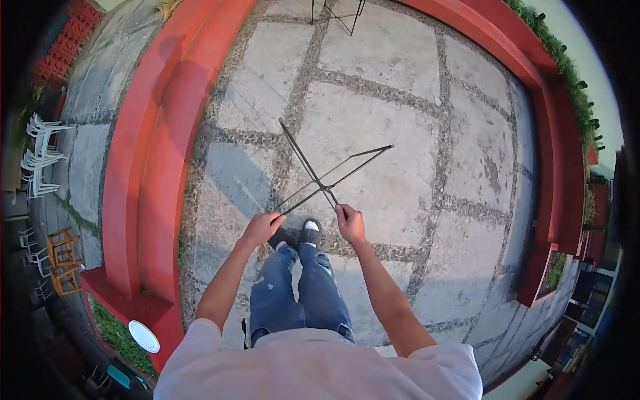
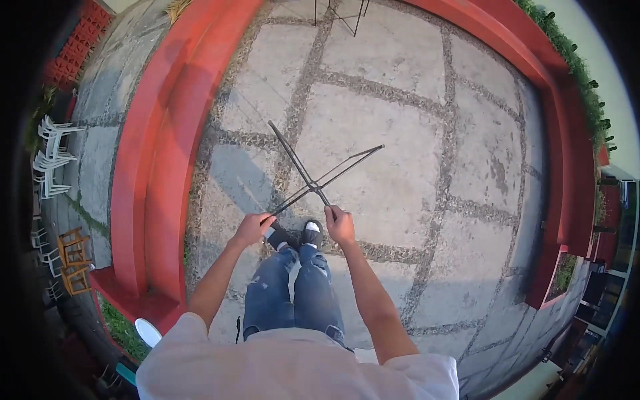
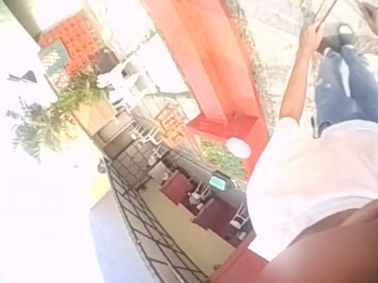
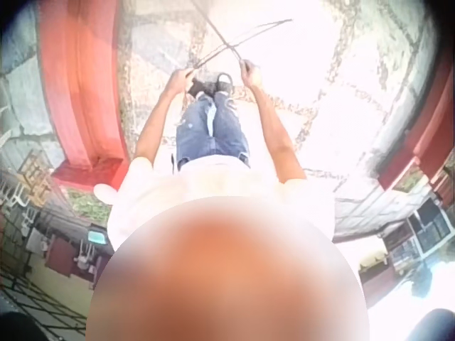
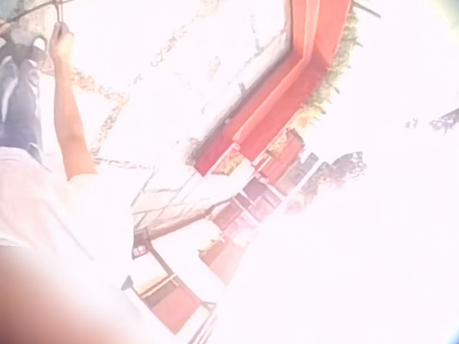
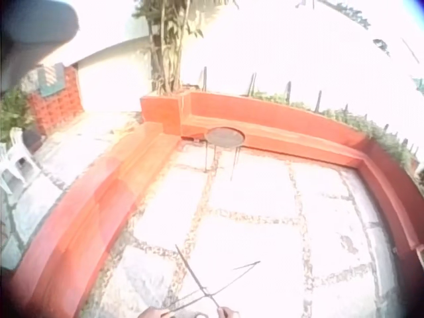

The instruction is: Assembling a small folding outdoor table by connecting the base and the top.

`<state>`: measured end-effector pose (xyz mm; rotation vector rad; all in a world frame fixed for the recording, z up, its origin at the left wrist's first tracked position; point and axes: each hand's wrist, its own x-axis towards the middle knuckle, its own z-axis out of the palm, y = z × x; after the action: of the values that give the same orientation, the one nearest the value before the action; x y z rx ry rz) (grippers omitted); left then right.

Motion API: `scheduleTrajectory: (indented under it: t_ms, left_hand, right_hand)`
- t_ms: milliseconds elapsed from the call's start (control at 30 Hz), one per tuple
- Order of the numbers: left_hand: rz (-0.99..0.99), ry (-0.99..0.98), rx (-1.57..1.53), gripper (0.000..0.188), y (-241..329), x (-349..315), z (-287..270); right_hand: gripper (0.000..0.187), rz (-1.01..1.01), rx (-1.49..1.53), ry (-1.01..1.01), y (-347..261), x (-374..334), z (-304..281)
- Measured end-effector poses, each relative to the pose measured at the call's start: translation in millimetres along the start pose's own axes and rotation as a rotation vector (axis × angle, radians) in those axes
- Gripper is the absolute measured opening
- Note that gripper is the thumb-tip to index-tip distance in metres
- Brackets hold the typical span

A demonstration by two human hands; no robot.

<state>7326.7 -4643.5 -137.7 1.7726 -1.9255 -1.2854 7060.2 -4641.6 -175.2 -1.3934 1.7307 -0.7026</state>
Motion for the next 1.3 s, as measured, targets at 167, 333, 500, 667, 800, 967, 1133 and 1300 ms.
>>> scheduleTrajectory:
  t_ms: [167, 333, 500, 667, 800, 967, 1133, 1300]
  left_hand:
    - [0.122, 0.041, -0.048, 0.022, -65, 52, 28]
    - [0.117, 0.065, -0.037, 0.020, -115, 71, 44]
    - [0.060, -0.038, 0.008, 0.024, -154, 91, 65]
    - [0.119, -0.028, 0.061, 0.025, -166, 80, 71]
    - [0.181, 0.039, -0.032, 0.026, -155, 93, 83]
    - [0.068, -0.033, -0.053, 0.027, -152, 112, 74]
    - [0.070, -0.017, 0.018, 0.022, -162, 111, 63]
    - [0.092, 0.097, -0.112, 0.029, -168, 108, 73]
  right_hand:
    - [0.024, -0.063, -0.026, 0.027, 53, 50, 50]
    - [0.023, 0.040, -0.045, -0.053, 78, 63, 91]
    - [0.022, 0.037, -0.066, -0.021, 107, 69, 118]
    - [0.024, 0.168, -0.064, -0.075, 99, 54, 118]
    - [0.025, 0.090, -0.081, 0.065, 107, 60, 121]
    - [0.026, 0.052, -0.090, 0.117, 104, 78, 125]
    - [0.027, 0.071, -0.059, 0.056, 99, 89, 131]
    - [0.026, 0.037, -0.087, 0.056, 103, 92, 129]
